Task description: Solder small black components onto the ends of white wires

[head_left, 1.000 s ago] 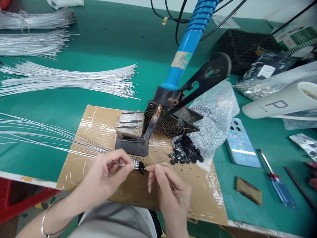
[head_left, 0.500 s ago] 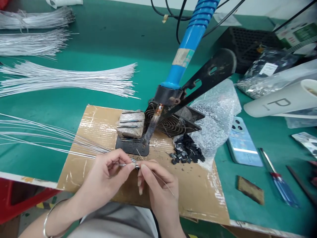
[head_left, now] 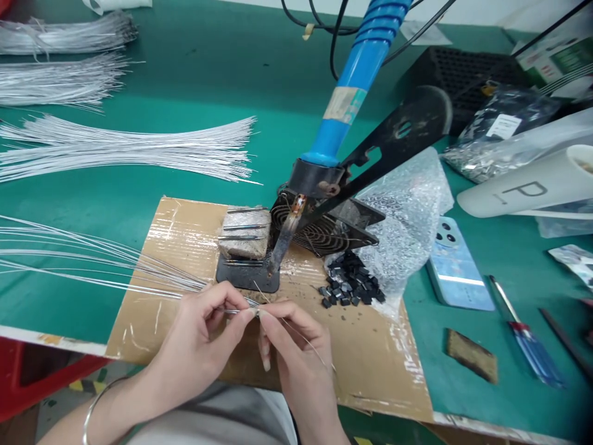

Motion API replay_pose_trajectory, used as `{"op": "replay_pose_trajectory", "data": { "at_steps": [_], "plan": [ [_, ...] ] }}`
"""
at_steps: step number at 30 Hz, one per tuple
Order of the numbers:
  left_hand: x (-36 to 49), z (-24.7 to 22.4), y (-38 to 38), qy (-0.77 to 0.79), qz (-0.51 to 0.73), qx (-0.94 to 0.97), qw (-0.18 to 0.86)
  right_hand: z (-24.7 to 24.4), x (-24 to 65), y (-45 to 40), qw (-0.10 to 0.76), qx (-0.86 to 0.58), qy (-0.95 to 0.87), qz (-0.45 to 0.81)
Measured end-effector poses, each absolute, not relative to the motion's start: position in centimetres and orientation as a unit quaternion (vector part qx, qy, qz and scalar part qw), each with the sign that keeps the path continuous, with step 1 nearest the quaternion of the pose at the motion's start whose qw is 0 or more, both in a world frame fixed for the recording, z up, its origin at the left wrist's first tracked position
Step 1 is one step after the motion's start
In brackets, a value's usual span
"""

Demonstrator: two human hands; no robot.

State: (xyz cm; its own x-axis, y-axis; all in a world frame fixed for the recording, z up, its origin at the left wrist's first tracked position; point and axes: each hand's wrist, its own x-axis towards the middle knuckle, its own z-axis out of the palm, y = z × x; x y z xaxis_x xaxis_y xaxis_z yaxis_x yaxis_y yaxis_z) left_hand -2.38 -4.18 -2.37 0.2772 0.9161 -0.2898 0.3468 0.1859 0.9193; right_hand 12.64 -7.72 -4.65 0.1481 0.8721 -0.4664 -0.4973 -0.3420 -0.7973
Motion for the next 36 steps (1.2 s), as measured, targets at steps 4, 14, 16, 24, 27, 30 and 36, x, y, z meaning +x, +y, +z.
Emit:
{"op": "replay_pose_trajectory", "data": {
  "at_steps": [4,14,16,24,27,30,36],
  "plan": [
    [-2.4,-2.4,-4.4,0.538,0.264,0.587,0.544,-4.5,12.6,-7.7,0.543,-0.518,-0.158,0.642],
    [-2.2,-1.9,-3.7,0.530,0.251,0.601,0.542,-5.3,14.2,-7.3,0.506,-0.453,-0.145,0.720],
    [-2.2,-1.8,-3.7,0.529,0.252,0.602,0.542,-5.5,14.4,-7.4,0.498,-0.451,-0.149,0.725],
    [-2.0,-2.1,-4.1,0.539,0.273,0.588,0.538,-4.4,13.6,-7.7,0.520,-0.483,-0.125,0.694],
    [-1.8,-2.2,-4.2,0.542,0.291,0.600,0.511,-4.7,13.4,-7.7,0.527,-0.474,-0.122,0.695],
    [-1.6,-2.3,-4.3,0.549,0.303,0.618,0.474,-5.7,13.3,-7.8,0.543,-0.447,-0.122,0.701],
    [-1.4,-2.8,-4.6,0.562,0.302,0.618,0.459,-6.2,12.9,-7.6,0.562,-0.441,-0.107,0.692]
  ]
}}
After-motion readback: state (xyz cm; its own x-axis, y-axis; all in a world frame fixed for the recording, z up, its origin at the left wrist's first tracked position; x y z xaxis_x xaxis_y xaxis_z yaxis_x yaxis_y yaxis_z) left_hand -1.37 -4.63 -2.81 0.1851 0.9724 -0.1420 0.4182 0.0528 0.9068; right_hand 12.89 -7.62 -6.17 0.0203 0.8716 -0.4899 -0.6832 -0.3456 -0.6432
